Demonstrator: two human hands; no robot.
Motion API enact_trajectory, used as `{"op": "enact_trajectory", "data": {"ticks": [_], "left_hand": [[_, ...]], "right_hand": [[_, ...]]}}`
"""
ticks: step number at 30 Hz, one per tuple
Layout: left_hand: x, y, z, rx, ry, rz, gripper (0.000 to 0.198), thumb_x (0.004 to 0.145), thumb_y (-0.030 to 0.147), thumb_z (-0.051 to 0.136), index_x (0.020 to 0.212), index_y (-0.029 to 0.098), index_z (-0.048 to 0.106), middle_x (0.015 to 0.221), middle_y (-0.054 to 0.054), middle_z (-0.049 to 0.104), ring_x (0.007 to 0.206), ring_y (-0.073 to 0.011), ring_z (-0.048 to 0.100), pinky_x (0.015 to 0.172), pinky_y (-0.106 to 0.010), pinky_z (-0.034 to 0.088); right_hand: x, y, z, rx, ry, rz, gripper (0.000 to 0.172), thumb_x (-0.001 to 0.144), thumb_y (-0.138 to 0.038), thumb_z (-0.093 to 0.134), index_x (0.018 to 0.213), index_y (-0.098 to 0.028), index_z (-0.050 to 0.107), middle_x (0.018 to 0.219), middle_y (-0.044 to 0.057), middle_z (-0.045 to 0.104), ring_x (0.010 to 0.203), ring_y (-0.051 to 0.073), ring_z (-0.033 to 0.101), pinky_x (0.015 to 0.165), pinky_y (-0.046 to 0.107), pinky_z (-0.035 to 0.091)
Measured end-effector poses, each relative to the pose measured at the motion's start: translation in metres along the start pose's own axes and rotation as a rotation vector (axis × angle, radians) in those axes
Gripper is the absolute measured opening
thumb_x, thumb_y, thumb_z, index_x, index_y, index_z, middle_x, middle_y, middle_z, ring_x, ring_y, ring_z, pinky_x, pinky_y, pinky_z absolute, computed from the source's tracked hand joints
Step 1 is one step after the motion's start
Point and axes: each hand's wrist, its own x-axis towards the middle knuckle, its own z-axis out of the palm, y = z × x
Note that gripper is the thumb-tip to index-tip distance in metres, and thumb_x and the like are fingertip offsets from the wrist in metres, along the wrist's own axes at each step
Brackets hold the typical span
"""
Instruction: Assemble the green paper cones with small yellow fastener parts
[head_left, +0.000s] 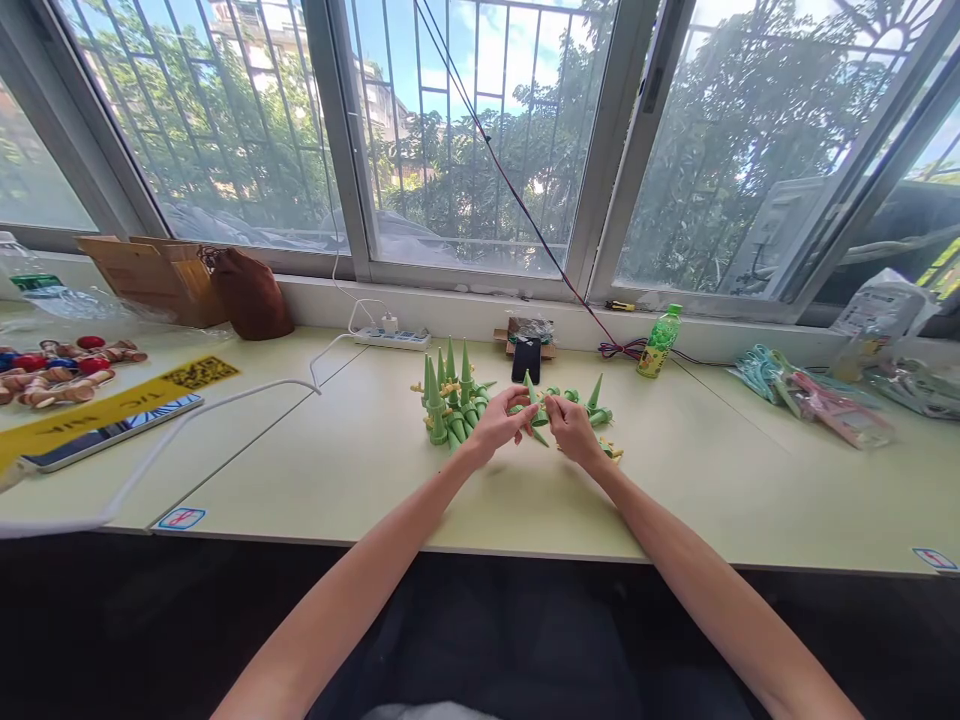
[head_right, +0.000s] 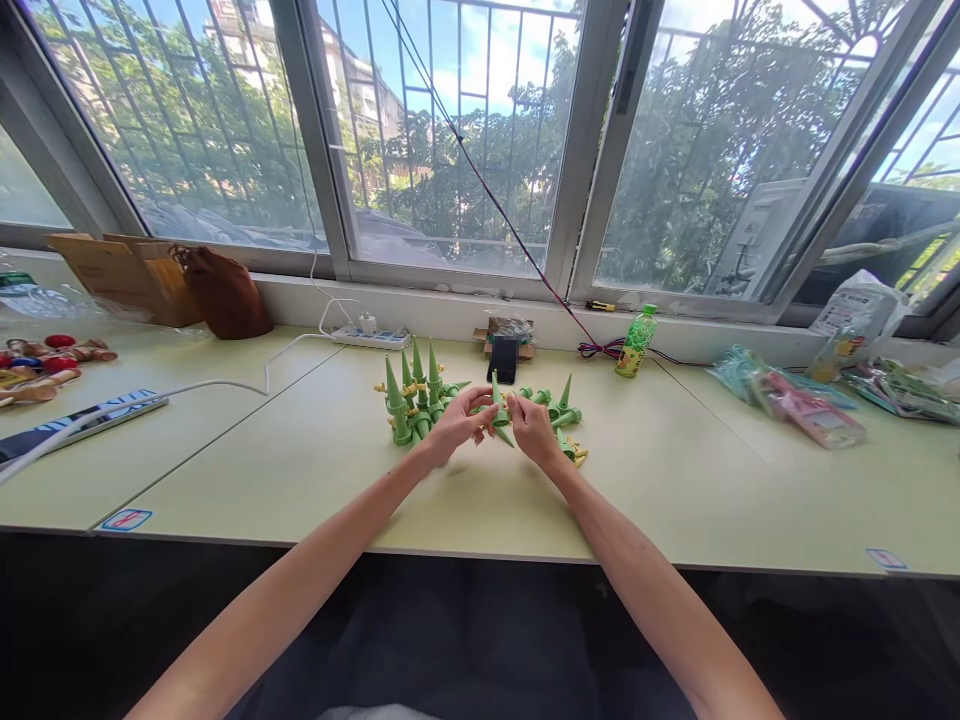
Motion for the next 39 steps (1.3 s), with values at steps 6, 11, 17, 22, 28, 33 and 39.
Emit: {"op": "enact_trajectory", "data": {"ticks": [6,11,17,22,28,33,39], "left_hand": [[-0.0032,0.0056,0.0027,-0.031,0.065,-0.072,0.052,0.077,0.033,0.076,0.122,0.018,0.055,0.101,-0.007,0.059,0.046,-0.0008,0.045,0.036,-0.018,0.029],[-0.0053,0.0099,0.0043,-0.018,0.058,-0.079,0.050,0.078,0.027,0.075,0.124,0.021,0.055,0.099,-0.004,0.056,0.040,0.0020,0.040,0.033,-0.017,0.027],[-0.0022,0.0051,0.0034,-0.029,0.026,-0.015,0.053,0.077,0.026,0.076,0.124,0.018,0.054,0.100,-0.005,0.056,0.039,-0.0009,0.049,0.034,-0.019,0.039],[-0.0016,0.0043,0.0031,-0.015,0.034,-0.014,0.055,0.076,0.034,0.077,0.124,0.017,0.056,0.107,-0.010,0.060,0.044,-0.0039,0.056,0.039,-0.021,0.048],[-0.0008,0.0075,0.0057,-0.041,0.048,-0.043,0.050,0.083,0.053,0.064,0.112,0.012,0.066,0.112,-0.015,0.064,0.048,-0.0085,0.062,0.042,-0.023,0.052],[0.0005,0.0082,0.0075,-0.055,0.101,-0.069,0.051,0.082,0.056,0.064,0.104,0.011,0.070,0.100,-0.014,0.070,0.049,-0.0093,0.063,0.043,-0.022,0.052],[0.0009,0.0058,0.0059,-0.099,0.133,-0.083,0.052,0.070,0.060,0.073,0.089,0.012,0.074,0.068,-0.004,0.064,0.051,-0.0079,0.058,0.050,-0.021,0.054]], "right_hand": [[0.0004,-0.0008,0.0001,-0.029,0.012,-0.011,0.045,0.096,-0.052,0.034,0.062,-0.023,0.034,0.052,-0.003,0.038,0.051,0.014,0.035,0.054,0.029,0.028],[0.0006,-0.0002,0.0007,-0.034,0.003,-0.001,0.046,0.096,-0.053,0.033,0.062,-0.023,0.034,0.054,-0.003,0.039,0.052,0.014,0.035,0.054,0.030,0.028],[0.0011,0.0017,0.0019,-0.044,-0.011,-0.010,0.047,0.096,-0.055,0.032,0.063,-0.022,0.036,0.056,-0.002,0.041,0.054,0.014,0.035,0.055,0.029,0.028],[0.0013,0.0032,0.0022,-0.044,-0.015,-0.010,0.048,0.096,-0.056,0.032,0.062,-0.022,0.038,0.056,-0.002,0.042,0.054,0.014,0.036,0.055,0.029,0.028],[0.0017,0.0016,0.0017,-0.045,-0.011,-0.005,0.050,0.096,-0.058,0.032,0.062,-0.022,0.039,0.055,-0.001,0.044,0.053,0.014,0.038,0.055,0.029,0.030],[0.0017,0.0013,0.0020,-0.052,-0.016,-0.010,0.050,0.095,-0.058,0.031,0.062,-0.022,0.041,0.055,0.000,0.044,0.052,0.014,0.038,0.055,0.029,0.030],[0.0007,0.0012,0.0029,-0.033,-0.012,-0.009,0.047,0.095,-0.056,0.032,0.063,-0.022,0.039,0.055,-0.002,0.041,0.052,0.014,0.035,0.055,0.029,0.029]]}}
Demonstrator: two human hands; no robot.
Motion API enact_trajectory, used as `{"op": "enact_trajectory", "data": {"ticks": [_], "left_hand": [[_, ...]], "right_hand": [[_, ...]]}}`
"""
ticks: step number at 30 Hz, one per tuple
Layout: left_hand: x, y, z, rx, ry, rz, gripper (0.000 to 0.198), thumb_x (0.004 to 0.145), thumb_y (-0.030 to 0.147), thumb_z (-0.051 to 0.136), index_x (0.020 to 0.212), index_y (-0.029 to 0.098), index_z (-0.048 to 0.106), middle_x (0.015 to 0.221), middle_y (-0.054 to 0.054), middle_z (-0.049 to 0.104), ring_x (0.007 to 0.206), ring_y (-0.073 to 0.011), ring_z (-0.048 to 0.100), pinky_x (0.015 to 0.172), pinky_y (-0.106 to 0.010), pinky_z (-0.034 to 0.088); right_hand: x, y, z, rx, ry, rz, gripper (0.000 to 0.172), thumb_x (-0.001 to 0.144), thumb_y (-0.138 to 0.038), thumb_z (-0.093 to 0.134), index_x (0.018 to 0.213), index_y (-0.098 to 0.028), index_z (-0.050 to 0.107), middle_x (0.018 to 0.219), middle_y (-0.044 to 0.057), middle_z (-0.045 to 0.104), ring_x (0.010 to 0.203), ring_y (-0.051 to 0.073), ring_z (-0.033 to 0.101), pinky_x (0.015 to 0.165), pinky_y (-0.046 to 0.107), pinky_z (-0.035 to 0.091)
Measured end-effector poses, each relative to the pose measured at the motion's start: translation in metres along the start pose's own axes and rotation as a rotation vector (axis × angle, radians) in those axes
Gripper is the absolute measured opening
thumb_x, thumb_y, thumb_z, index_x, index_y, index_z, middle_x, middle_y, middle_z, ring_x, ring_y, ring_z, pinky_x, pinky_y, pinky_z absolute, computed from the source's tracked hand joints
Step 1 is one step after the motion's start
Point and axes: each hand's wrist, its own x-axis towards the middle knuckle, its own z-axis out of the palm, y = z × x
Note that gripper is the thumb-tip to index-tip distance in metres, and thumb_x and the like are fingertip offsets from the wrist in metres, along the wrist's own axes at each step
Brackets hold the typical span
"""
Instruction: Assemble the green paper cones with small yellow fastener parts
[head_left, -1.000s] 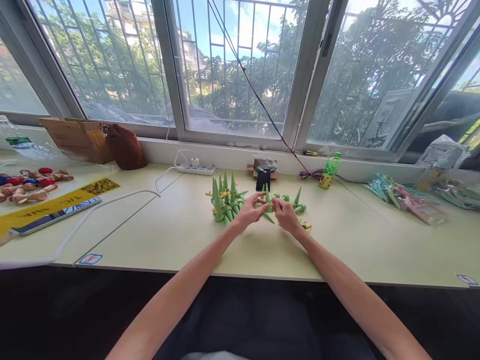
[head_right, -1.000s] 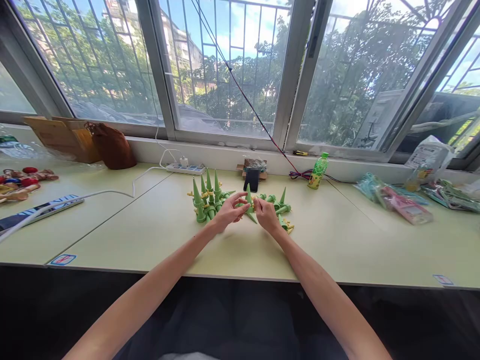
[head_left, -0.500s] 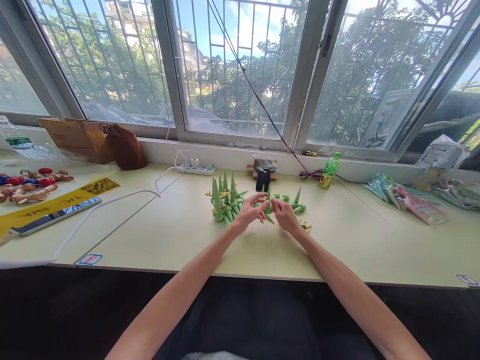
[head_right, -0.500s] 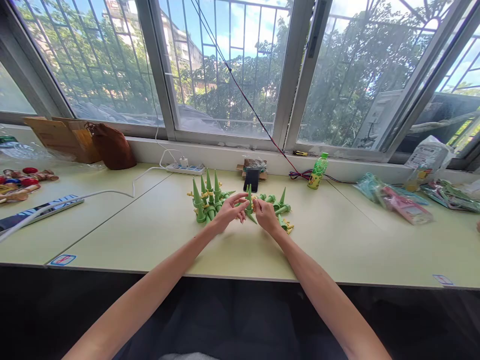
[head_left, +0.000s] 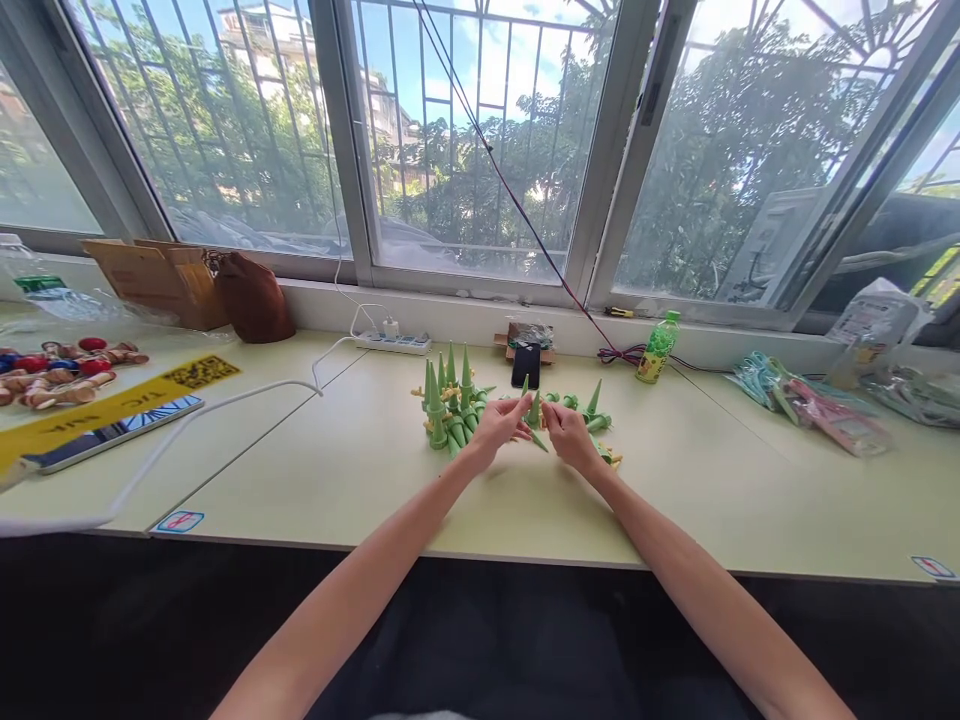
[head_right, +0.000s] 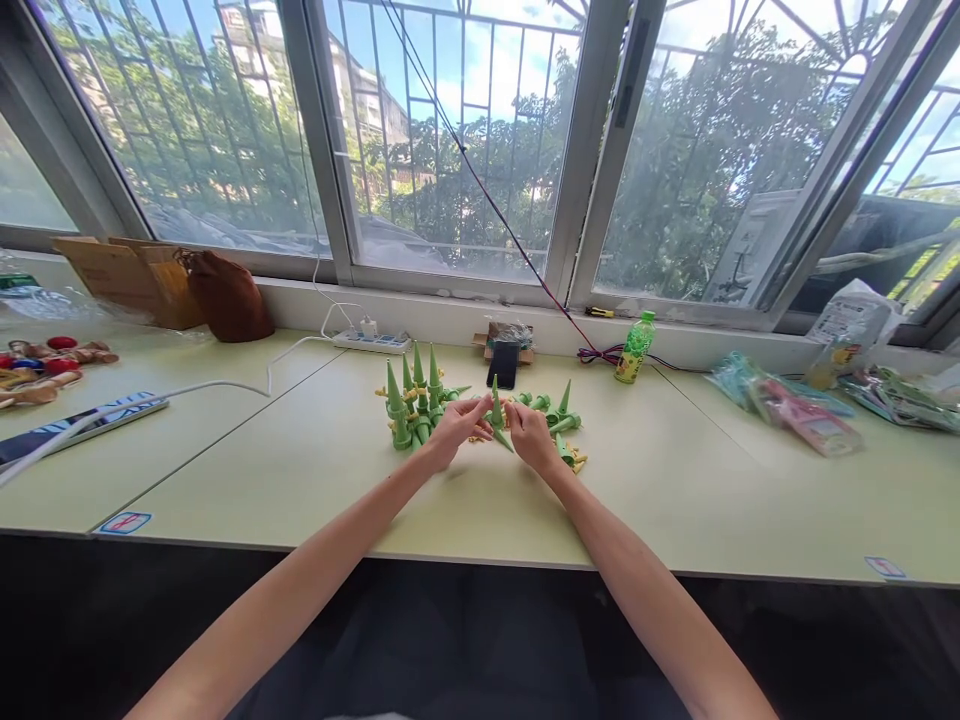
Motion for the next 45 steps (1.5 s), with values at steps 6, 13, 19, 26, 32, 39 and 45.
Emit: {"op": "enact_trajectory", "data": {"ticks": [6,13,19,26,32,39,45], "left_hand": [[0.001,0.000,-0.001,-0.057,0.014,-0.027,0.055,0.063,0.062,0.077,0.083,0.011,0.074,0.060,-0.002,0.058,0.052,-0.0076,0.056,0.054,-0.022,0.055],[0.001,-0.001,-0.002,-0.064,0.022,-0.063,0.052,0.057,0.058,0.082,0.078,0.012,0.071,0.063,-0.001,0.059,0.052,-0.0077,0.057,0.055,-0.023,0.056],[0.001,-0.001,-0.002,-0.043,-0.026,-0.036,0.047,0.061,0.049,0.084,0.086,0.012,0.068,0.083,-0.004,0.064,0.057,-0.0061,0.057,0.065,-0.028,0.059],[-0.001,-0.005,-0.003,0.099,-0.067,0.060,0.049,0.065,0.043,0.083,0.098,0.014,0.060,0.103,-0.008,0.061,0.074,-0.0097,0.062,0.061,-0.020,0.050],[-0.001,-0.006,-0.004,0.116,-0.044,0.058,0.061,0.063,0.042,0.085,0.110,0.018,0.053,0.109,-0.008,0.056,0.081,-0.0118,0.064,0.060,-0.018,0.046],[-0.001,-0.007,-0.001,0.065,-0.040,-0.014,0.067,0.057,0.041,0.088,0.106,0.017,0.050,0.090,-0.002,0.056,0.075,-0.0119,0.063,0.067,-0.027,0.054],[0.003,-0.015,-0.002,0.137,-0.144,0.014,0.074,0.060,0.049,0.085,0.111,0.016,0.044,0.071,0.004,0.057,0.056,-0.0111,0.060,0.059,-0.029,0.053]], "right_hand": [[-0.001,-0.002,-0.001,0.029,-0.002,-0.003,0.046,0.095,-0.053,0.034,0.066,-0.021,0.049,0.058,0.000,0.050,0.056,0.015,0.043,0.057,0.028,0.032],[-0.001,-0.001,0.000,0.014,-0.005,-0.021,0.045,0.095,-0.051,0.034,0.063,-0.022,0.042,0.057,-0.001,0.048,0.055,0.014,0.040,0.056,0.028,0.031],[-0.001,0.000,0.000,0.001,-0.003,-0.015,0.044,0.096,-0.051,0.033,0.064,-0.022,0.038,0.056,-0.002,0.042,0.054,0.013,0.036,0.056,0.028,0.029],[0.000,0.001,-0.001,-0.004,0.021,0.002,0.047,0.096,-0.054,0.032,0.061,-0.023,0.034,0.053,-0.002,0.039,0.052,0.014,0.034,0.054,0.029,0.028],[0.000,0.002,-0.002,-0.006,0.042,0.012,0.049,0.096,-0.056,0.032,0.060,-0.023,0.033,0.052,-0.002,0.038,0.051,0.014,0.034,0.053,0.030,0.027],[0.000,0.003,0.000,0.007,0.053,0.018,0.049,0.096,-0.056,0.032,0.061,-0.023,0.034,0.052,-0.003,0.036,0.052,0.013,0.032,0.053,0.029,0.026],[-0.001,0.001,-0.002,0.035,0.038,0.033,0.048,0.095,-0.056,0.033,0.061,-0.023,0.033,0.052,-0.003,0.037,0.053,0.013,0.031,0.053,0.029,0.026]]}}
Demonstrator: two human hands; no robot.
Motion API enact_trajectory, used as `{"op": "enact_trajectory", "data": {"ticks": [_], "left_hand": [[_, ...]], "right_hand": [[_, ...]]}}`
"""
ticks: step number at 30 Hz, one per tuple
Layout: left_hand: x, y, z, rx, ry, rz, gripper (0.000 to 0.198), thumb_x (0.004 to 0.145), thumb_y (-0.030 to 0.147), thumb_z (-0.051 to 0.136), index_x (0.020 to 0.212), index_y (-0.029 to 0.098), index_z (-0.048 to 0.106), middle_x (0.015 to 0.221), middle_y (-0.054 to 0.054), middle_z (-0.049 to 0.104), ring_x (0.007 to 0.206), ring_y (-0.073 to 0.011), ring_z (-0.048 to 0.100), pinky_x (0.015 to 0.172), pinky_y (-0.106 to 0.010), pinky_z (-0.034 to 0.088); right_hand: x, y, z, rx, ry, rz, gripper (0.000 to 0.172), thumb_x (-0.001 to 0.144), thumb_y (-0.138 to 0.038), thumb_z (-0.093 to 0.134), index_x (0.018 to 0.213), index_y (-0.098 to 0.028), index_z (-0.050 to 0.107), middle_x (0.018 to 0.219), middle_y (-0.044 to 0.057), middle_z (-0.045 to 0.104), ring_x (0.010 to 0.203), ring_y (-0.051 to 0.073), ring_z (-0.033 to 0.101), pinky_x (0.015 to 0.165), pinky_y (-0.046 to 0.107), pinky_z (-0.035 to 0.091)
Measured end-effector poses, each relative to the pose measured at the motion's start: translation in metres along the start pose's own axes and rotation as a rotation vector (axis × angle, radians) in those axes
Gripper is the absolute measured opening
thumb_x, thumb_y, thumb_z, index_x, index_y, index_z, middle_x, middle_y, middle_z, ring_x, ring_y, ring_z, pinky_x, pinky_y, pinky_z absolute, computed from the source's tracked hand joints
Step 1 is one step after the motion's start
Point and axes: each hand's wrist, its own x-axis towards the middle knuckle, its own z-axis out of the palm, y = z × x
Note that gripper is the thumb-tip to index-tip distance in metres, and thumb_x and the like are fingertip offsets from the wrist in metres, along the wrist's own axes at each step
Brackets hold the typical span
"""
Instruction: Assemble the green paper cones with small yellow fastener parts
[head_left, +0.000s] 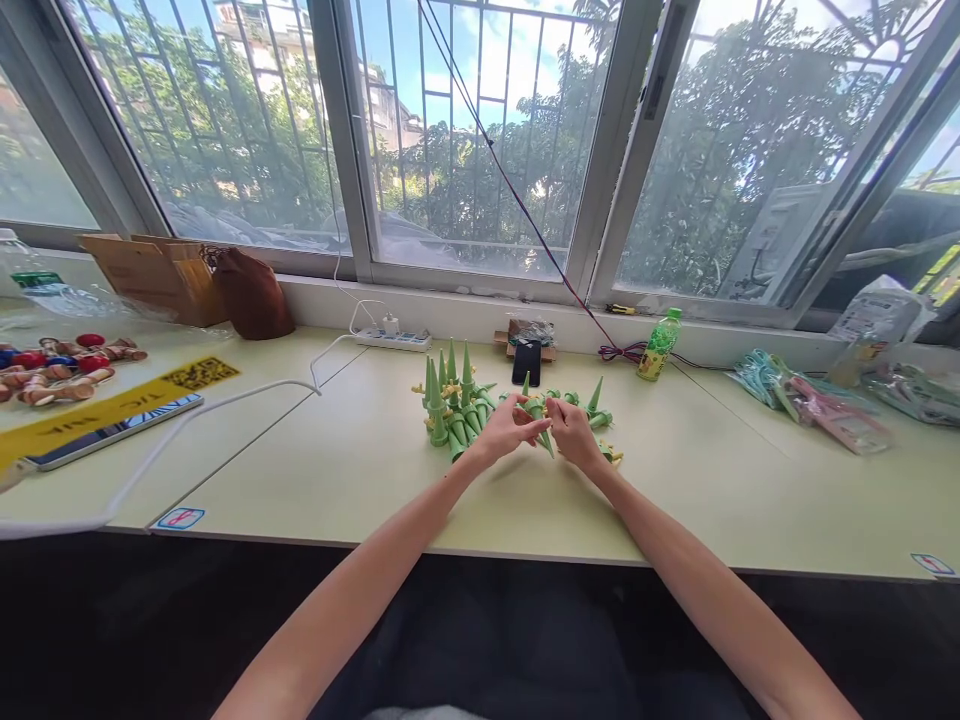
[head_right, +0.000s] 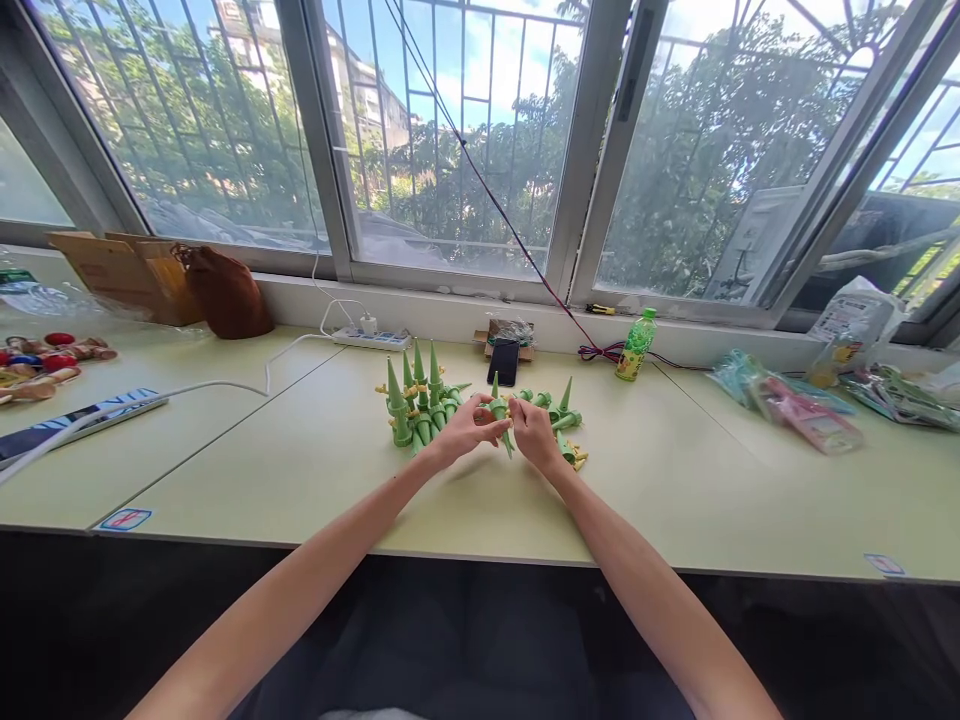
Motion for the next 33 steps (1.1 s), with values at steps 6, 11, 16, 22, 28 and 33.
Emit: {"op": "enact_trajectory", "data": {"ticks": [6,11,16,22,28,33], "left_hand": [[-0.0002,-0.0006,-0.0004,0.085,-0.050,0.022,0.068,0.063,0.054,0.082,0.106,0.016,0.044,0.059,0.005,0.059,0.047,-0.0110,0.056,0.045,-0.023,0.045],[0.0001,-0.0009,-0.0018,0.196,-0.046,-0.004,0.053,0.066,0.060,0.076,0.081,0.016,0.051,0.052,0.002,0.056,0.044,-0.0099,0.052,0.043,-0.022,0.040],[-0.0007,0.0004,-0.0017,0.231,-0.068,0.004,0.050,0.068,0.061,0.073,0.069,0.015,0.054,0.051,0.002,0.054,0.043,-0.0092,0.049,0.042,-0.022,0.037],[-0.0028,0.0010,-0.0013,0.326,-0.002,0.123,0.046,0.066,0.056,0.075,0.071,0.016,0.052,0.057,0.004,0.053,0.044,-0.0082,0.047,0.045,-0.023,0.036],[-0.0027,-0.0010,-0.0014,0.477,0.088,0.236,0.044,0.070,0.054,0.073,0.068,0.017,0.049,0.053,0.005,0.052,0.047,-0.0083,0.045,0.050,-0.022,0.035],[-0.0030,-0.0003,-0.0005,0.502,0.113,0.289,0.041,0.072,0.053,0.071,0.069,0.018,0.049,0.051,0.006,0.050,0.047,-0.0075,0.041,0.050,-0.021,0.032]], "right_hand": [[-0.0002,-0.0007,-0.0010,0.010,-0.017,0.014,0.047,0.096,-0.055,0.033,0.061,-0.023,0.034,0.050,-0.003,0.037,0.052,0.013,0.033,0.053,0.029,0.028],[-0.0002,0.0011,-0.0011,0.022,-0.006,0.007,0.048,0.096,-0.055,0.034,0.061,-0.022,0.034,0.051,-0.003,0.038,0.052,0.013,0.033,0.053,0.028,0.028],[0.0007,0.0049,-0.0002,0.039,-0.012,0.018,0.049,0.096,-0.058,0.034,0.061,-0.022,0.037,0.050,-0.003,0.040,0.051,0.013,0.035,0.052,0.028,0.029],[0.0018,0.0063,0.0019,0.066,-0.041,0.022,0.052,0.095,-0.060,0.033,0.059,-0.023,0.036,0.048,-0.002,0.039,0.048,0.013,0.034,0.050,0.030,0.028],[0.0023,0.0060,0.0026,0.075,-0.060,0.025,0.054,0.095,-0.061,0.032,0.056,-0.024,0.035,0.047,-0.001,0.039,0.047,0.014,0.035,0.049,0.031,0.028],[0.0027,0.0073,0.0034,0.097,-0.052,0.032,0.055,0.094,-0.063,0.032,0.056,-0.024,0.035,0.046,-0.002,0.038,0.046,0.013,0.033,0.048,0.030,0.027]]}}
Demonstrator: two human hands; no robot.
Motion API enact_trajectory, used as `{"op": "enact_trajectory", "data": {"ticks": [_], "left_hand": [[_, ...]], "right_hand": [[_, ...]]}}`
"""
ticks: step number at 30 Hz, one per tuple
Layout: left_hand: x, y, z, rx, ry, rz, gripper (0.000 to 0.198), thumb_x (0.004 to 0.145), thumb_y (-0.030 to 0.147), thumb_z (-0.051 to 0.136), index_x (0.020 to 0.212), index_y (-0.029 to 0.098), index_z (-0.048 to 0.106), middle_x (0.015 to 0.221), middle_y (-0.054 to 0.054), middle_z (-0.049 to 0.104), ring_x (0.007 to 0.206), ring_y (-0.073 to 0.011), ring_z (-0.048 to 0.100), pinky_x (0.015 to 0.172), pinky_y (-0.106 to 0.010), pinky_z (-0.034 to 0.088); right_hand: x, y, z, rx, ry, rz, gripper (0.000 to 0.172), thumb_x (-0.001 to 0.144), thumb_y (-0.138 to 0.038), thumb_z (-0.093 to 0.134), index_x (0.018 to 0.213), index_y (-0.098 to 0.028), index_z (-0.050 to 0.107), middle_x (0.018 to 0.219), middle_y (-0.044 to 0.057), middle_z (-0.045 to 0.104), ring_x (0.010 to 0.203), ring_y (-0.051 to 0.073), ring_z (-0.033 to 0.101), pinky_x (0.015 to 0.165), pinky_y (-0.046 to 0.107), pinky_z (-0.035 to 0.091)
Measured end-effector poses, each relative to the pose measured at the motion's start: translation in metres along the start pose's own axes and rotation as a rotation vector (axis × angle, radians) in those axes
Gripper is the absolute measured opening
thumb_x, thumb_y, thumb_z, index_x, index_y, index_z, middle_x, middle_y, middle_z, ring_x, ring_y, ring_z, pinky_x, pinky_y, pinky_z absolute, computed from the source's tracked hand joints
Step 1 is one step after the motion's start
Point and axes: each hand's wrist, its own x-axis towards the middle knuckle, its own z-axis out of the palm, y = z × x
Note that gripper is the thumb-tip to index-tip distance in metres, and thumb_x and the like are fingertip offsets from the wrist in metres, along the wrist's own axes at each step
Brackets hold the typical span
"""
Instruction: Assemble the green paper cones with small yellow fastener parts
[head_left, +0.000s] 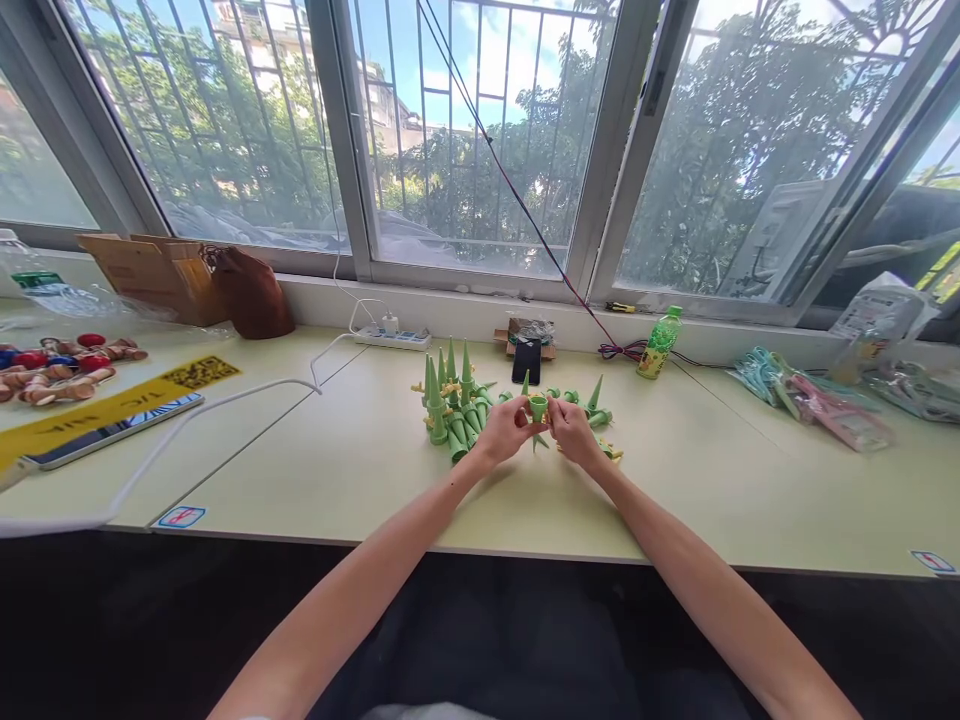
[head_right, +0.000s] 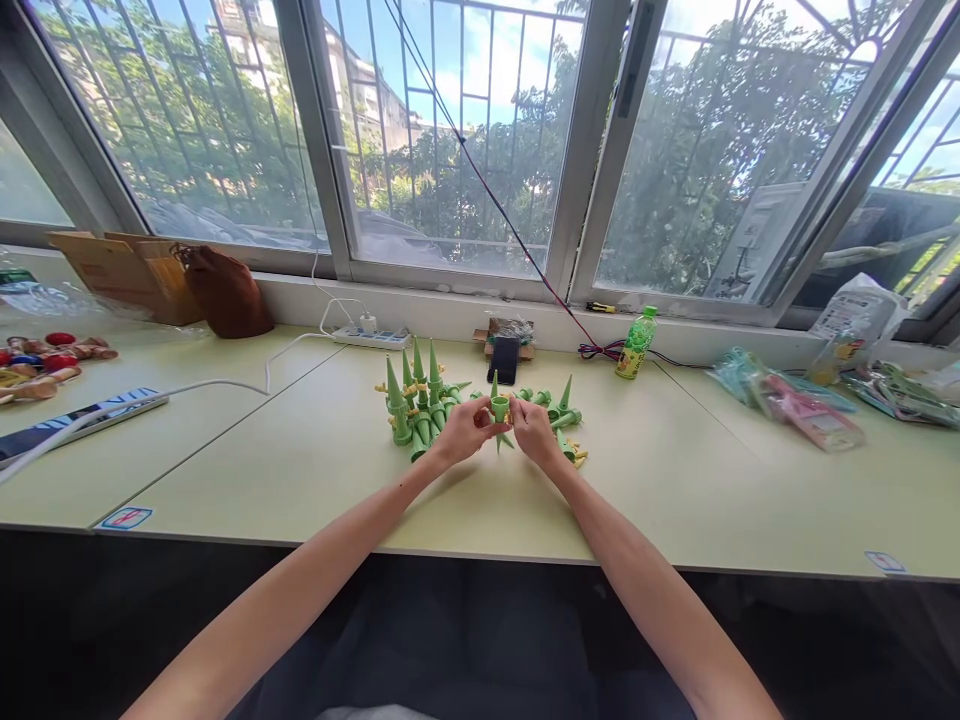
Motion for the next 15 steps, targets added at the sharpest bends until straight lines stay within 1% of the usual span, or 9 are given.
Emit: {"op": "enact_trajectory", "data": {"ticks": [3,5,8,11,13,15], "left_hand": [[-0.002,0.004,-0.001,-0.007,-0.011,0.002,0.040,0.074,0.053,0.071,0.073,0.018,0.051,0.049,0.006,0.051,0.045,-0.0078,0.043,0.049,-0.020,0.033],[-0.003,0.008,-0.002,-0.041,-0.042,-0.015,0.039,0.076,0.054,0.068,0.078,0.018,0.052,0.049,0.006,0.053,0.041,-0.0080,0.045,0.046,-0.020,0.033],[-0.005,0.012,-0.002,-0.139,-0.112,-0.053,0.042,0.081,0.059,0.061,0.086,0.019,0.050,0.053,0.005,0.058,0.031,-0.0064,0.039,0.037,-0.020,0.028],[-0.004,0.014,-0.001,-0.261,-0.142,-0.067,0.048,0.085,0.066,0.051,0.088,0.018,0.049,0.056,0.002,0.062,0.028,-0.0076,0.042,0.032,-0.019,0.026],[-0.002,0.016,0.000,-0.372,-0.143,-0.126,0.052,0.088,0.069,0.040,0.090,0.018,0.048,0.055,0.000,0.063,0.028,-0.0090,0.043,0.031,-0.020,0.027],[0.000,0.016,0.000,-0.485,-0.139,-0.247,0.055,0.091,0.069,0.030,0.095,0.017,0.048,0.054,-0.002,0.063,0.027,-0.0104,0.042,0.030,-0.021,0.029]], "right_hand": [[0.000,0.000,0.000,0.016,0.005,-0.001,0.055,0.094,-0.063,0.032,0.056,-0.024,0.035,0.046,-0.002,0.038,0.046,0.013,0.033,0.048,0.030,0.028],[0.000,-0.001,0.000,0.030,0.007,-0.005,0.054,0.095,-0.063,0.032,0.057,-0.024,0.036,0.046,-0.002,0.039,0.046,0.013,0.034,0.048,0.030,0.028],[-0.001,-0.001,0.000,0.049,0.028,-0.016,0.052,0.095,-0.061,0.033,0.059,-0.023,0.036,0.048,-0.002,0.039,0.047,0.013,0.034,0.048,0.029,0.028],[-0.001,-0.001,0.000,0.046,0.053,-0.023,0.051,0.096,-0.060,0.034,0.061,-0.023,0.037,0.049,-0.003,0.038,0.047,0.013,0.034,0.048,0.029,0.028],[-0.002,-0.003,0.000,0.033,0.060,-0.030,0.051,0.097,-0.059,0.034,0.061,-0.023,0.037,0.050,-0.003,0.039,0.048,0.013,0.035,0.049,0.029,0.029],[-0.002,-0.005,0.000,0.015,0.068,-0.045,0.051,0.097,-0.059,0.033,0.061,-0.023,0.037,0.050,-0.002,0.039,0.049,0.013,0.035,0.050,0.029,0.029]]}}
